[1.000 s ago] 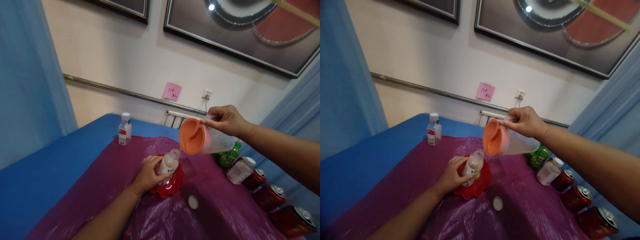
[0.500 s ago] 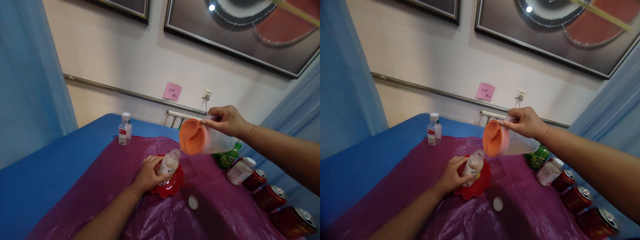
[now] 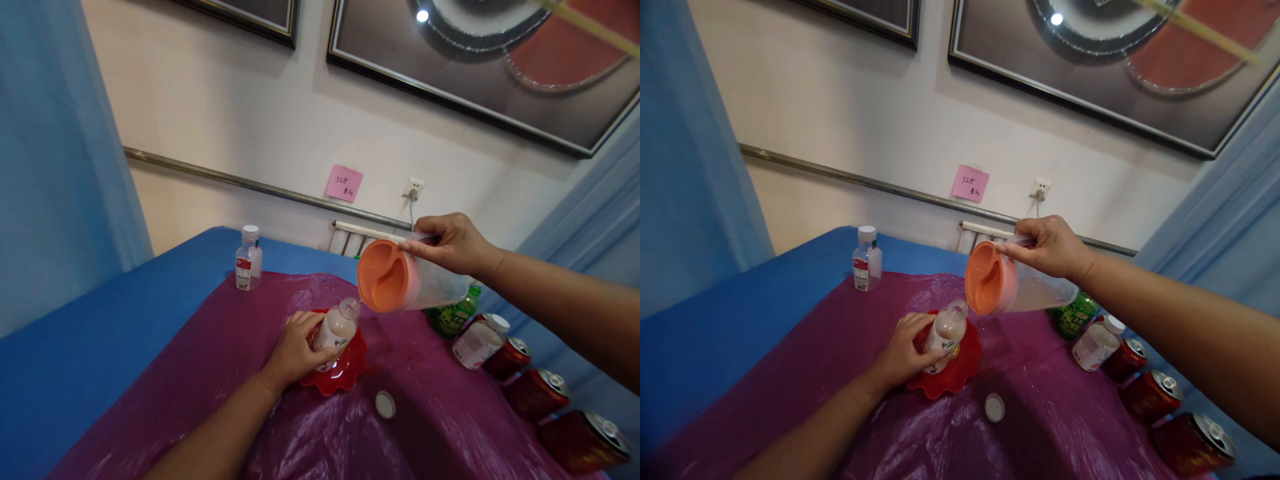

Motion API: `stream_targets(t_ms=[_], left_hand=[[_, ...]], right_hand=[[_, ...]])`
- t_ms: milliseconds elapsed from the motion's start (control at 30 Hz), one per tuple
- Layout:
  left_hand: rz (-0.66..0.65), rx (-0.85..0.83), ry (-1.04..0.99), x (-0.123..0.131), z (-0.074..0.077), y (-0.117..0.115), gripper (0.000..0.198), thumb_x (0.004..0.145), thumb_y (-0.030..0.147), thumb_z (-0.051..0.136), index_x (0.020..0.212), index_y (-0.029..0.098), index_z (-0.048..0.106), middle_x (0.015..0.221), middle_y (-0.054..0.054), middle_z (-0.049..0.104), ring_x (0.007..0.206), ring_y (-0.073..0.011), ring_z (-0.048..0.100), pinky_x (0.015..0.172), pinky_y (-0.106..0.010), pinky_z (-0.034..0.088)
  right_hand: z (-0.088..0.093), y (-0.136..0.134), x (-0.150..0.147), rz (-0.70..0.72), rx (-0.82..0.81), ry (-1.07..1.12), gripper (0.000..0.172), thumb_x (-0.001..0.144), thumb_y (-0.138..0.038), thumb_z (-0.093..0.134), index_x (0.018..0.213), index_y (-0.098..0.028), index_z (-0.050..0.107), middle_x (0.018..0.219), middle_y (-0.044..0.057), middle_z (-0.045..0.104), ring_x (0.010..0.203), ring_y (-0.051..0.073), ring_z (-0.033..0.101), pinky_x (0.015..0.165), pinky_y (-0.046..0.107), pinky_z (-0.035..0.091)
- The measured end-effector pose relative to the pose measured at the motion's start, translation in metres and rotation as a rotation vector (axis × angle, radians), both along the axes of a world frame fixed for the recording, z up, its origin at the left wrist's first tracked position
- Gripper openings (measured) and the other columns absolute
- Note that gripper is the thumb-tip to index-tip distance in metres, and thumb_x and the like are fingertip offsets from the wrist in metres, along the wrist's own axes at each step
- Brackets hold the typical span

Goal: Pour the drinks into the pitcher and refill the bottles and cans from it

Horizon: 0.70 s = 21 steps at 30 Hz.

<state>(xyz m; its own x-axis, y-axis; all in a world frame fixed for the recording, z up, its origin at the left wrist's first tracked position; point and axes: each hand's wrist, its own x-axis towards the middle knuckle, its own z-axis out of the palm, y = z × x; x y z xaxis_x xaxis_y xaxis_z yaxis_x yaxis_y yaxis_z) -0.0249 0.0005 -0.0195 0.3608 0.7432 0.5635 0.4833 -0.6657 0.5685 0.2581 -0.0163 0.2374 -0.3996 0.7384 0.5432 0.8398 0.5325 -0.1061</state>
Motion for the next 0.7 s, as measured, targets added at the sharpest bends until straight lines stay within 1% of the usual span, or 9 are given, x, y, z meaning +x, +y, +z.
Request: stream_targets(t_ms=[200, 367, 467, 700], left_hand=[[-0.011, -0.011, -0.011, 0.0010, 0.0019, -0.0003, 0.061, 0.068, 0.042, 0.086, 0.122, 0.025, 0.064, 0.114, -0.005, 0.071, 0.105, -0.0277, 0.062, 0.093, -0.042, 0.046], [-0.021, -0.016, -0.019, 0.0006, 0.0036, -0.0012, 0.060, 0.069, 0.043, 0.085, 0.123, 0.027, 0.064, 0.115, -0.004, 0.071, 0.105, -0.0274, 0.062, 0.093, -0.042, 0.045], [-0.019, -0.010, -0.018, 0.0004, 0.0031, -0.0012, 0.059, 0.069, 0.042, 0.085, 0.122, 0.026, 0.064, 0.115, -0.004, 0.071, 0.105, -0.0275, 0.062, 0.094, -0.042, 0.045], [-0.018, -0.005, -0.022, 0.0002, 0.0011, -0.0004, 0.060, 0.070, 0.045, 0.084, 0.124, 0.027, 0.064, 0.115, -0.004, 0.071, 0.105, -0.0275, 0.062, 0.094, -0.042, 0.045]], right_hand=[[0.0000, 0.0004, -0.0006, 0.005, 0.000, 0.001, 0.053, 0.085, -0.064, 0.063, 0.058, -0.021, 0.048, 0.052, -0.004, 0.035, 0.052, 0.010, 0.032, 0.047, 0.027, 0.027], [-0.0001, 0.0002, -0.0005, 0.004, -0.012, -0.004, 0.052, 0.085, -0.064, 0.063, 0.059, -0.021, 0.049, 0.053, -0.004, 0.038, 0.052, 0.011, 0.033, 0.047, 0.028, 0.029], [-0.0003, -0.0003, -0.0010, 0.007, -0.005, -0.004, 0.052, 0.085, -0.065, 0.063, 0.060, -0.021, 0.049, 0.052, -0.004, 0.038, 0.052, 0.011, 0.033, 0.047, 0.028, 0.029], [-0.0001, -0.0003, -0.0024, 0.017, -0.005, -0.007, 0.054, 0.085, -0.066, 0.062, 0.058, -0.021, 0.047, 0.053, -0.004, 0.036, 0.052, 0.010, 0.032, 0.047, 0.027, 0.028]])
